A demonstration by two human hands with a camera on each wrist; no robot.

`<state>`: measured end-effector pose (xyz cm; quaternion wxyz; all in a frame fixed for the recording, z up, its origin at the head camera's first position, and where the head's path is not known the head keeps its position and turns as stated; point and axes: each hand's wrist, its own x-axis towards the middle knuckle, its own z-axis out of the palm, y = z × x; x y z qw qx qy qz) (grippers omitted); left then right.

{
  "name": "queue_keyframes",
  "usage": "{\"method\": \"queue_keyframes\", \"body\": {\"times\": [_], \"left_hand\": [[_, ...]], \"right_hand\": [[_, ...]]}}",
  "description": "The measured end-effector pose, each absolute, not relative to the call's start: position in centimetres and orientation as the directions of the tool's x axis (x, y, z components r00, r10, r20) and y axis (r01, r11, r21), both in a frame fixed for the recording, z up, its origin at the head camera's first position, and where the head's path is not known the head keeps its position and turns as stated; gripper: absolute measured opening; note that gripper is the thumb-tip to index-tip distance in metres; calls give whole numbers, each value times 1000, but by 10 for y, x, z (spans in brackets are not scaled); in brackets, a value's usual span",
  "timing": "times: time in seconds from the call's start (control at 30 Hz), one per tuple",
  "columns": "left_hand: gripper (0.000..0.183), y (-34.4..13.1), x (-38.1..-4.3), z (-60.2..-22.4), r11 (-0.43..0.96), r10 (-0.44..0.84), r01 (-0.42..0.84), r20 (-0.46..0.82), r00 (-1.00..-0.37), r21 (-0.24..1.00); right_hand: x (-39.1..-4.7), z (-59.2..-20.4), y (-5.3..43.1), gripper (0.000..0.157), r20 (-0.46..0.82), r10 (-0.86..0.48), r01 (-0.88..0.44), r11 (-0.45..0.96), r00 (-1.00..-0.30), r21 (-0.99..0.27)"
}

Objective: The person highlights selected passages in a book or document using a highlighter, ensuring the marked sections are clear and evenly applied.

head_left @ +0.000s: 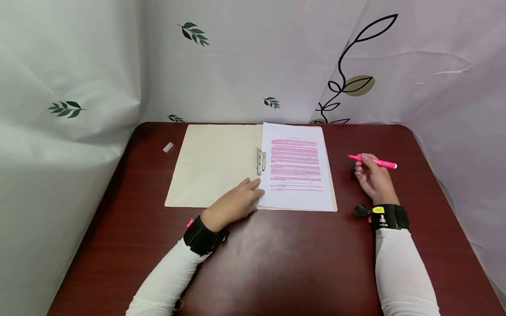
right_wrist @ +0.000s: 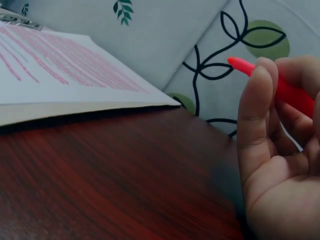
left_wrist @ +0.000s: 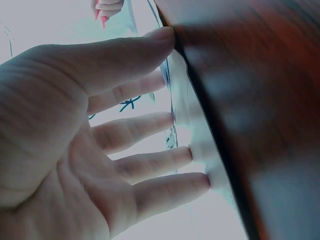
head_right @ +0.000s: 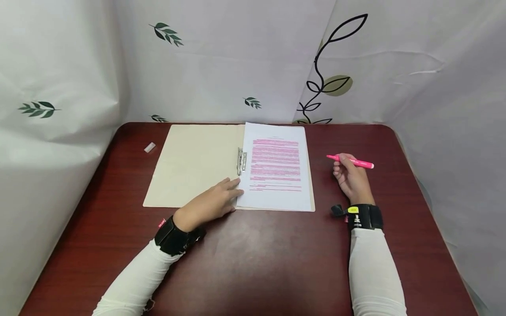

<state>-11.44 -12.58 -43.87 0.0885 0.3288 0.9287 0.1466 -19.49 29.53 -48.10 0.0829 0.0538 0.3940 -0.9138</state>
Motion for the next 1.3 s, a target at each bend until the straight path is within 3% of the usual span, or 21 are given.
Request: {"method": "queue_keyframes", "body": {"times": [0.17,0.3,0.53,0.7,0.83,1.1,1.3], "left_hand": [[43,-126,-114,-437,738,642,601,-44,-766,308],[48,-125,-113,-431,717,662,651,46,-748,249],[53,-100,-107,-411,634,732,759,202,-650,147],[57,-61,-111,-410,567,779,813,238,-581,128],[62,-30,-117,-414,557,805,824,175,-566,104],[71,19,-134,-428,607,792,795,-74,-606,-1],[57,41,-137,-442,608,789,793,-93,-608,-33]], "right_hand": [[-196,-483,298,18,-162,-127,204,-694,-979,-690],[-197,-483,297,18,-157,-129,202,-699,-979,-686],[-199,-480,291,18,-177,-132,218,-687,-975,-693],[-198,-479,293,17,-192,-121,222,-683,-974,-696],[-195,-480,297,17,-191,-119,220,-679,-974,-700],[-195,-479,298,16,-195,-124,227,-674,-973,-703],[-196,-481,296,19,-158,-128,203,-677,-979,-707]]}}
